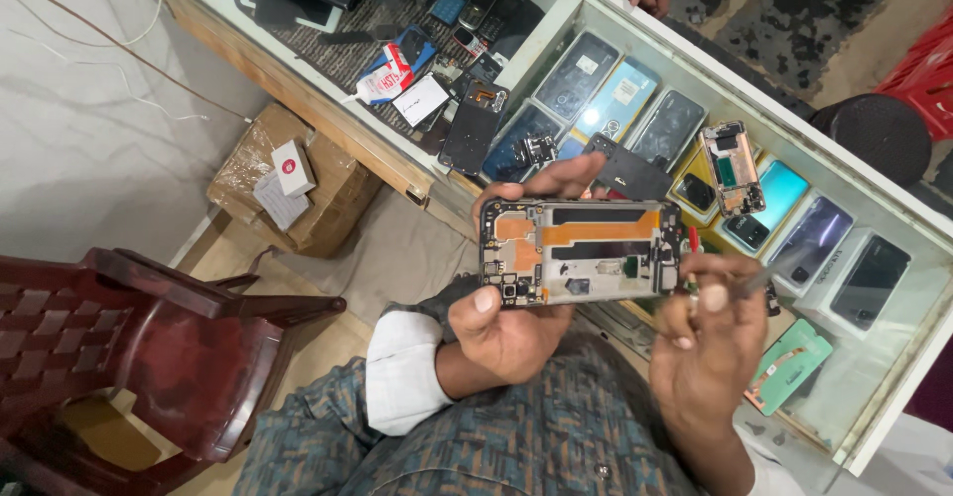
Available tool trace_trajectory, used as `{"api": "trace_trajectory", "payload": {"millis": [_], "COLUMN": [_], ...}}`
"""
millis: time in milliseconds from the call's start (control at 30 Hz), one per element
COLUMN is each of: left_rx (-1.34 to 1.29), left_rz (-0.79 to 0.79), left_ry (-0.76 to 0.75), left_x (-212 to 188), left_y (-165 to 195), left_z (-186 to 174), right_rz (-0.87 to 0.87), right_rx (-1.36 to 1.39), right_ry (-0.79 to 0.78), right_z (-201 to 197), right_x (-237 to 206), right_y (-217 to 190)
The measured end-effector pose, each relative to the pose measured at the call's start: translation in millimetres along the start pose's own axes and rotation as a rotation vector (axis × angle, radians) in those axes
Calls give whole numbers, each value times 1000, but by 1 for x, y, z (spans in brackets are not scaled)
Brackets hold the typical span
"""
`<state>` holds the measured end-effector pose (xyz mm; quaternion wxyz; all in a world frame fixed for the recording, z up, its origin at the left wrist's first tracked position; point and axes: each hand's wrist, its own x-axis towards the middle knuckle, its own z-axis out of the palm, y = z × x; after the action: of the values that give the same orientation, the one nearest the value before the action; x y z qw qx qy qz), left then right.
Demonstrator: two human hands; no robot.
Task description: The person holds a disassembled mobile phone and uses a metal spudger to pry and adjust internal components. They then pick up a new battery, compare it with the old one, and place the old battery on the workbench.
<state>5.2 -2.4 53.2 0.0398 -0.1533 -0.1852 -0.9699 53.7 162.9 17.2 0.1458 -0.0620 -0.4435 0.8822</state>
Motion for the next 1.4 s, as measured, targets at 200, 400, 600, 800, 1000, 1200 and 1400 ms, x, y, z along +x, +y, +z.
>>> {"api": "trace_trajectory", "payload": {"millis": [200,400,600,800,1000,1200,1400], "left_rx": [110,318,125,394,542,602,648], "left_rz": [-256,-519,-750,-546,-466,-423,-431], "left_ry": [-17,73,222,156,123,158,219], "left_x": [4,5,0,-5,-2,3,7], "left_y": [18,34,22,25,40,61,88], "left_z": [-3,-22,-40,-50,-49,-56,-70], "right_rz": [128,-19,-196,-446,-438,-557,-433], "right_rx": [10,-187,-424,-773,-694,-1205,-853], "right_ry": [23,10,-7,11,-144,-333,-299], "right_z": [6,1,-3,-12,7,39,72], "right_x": [15,32,48,42,19,9,12], "right_y": [-6,-30,-23,-20,1,7,39]}}
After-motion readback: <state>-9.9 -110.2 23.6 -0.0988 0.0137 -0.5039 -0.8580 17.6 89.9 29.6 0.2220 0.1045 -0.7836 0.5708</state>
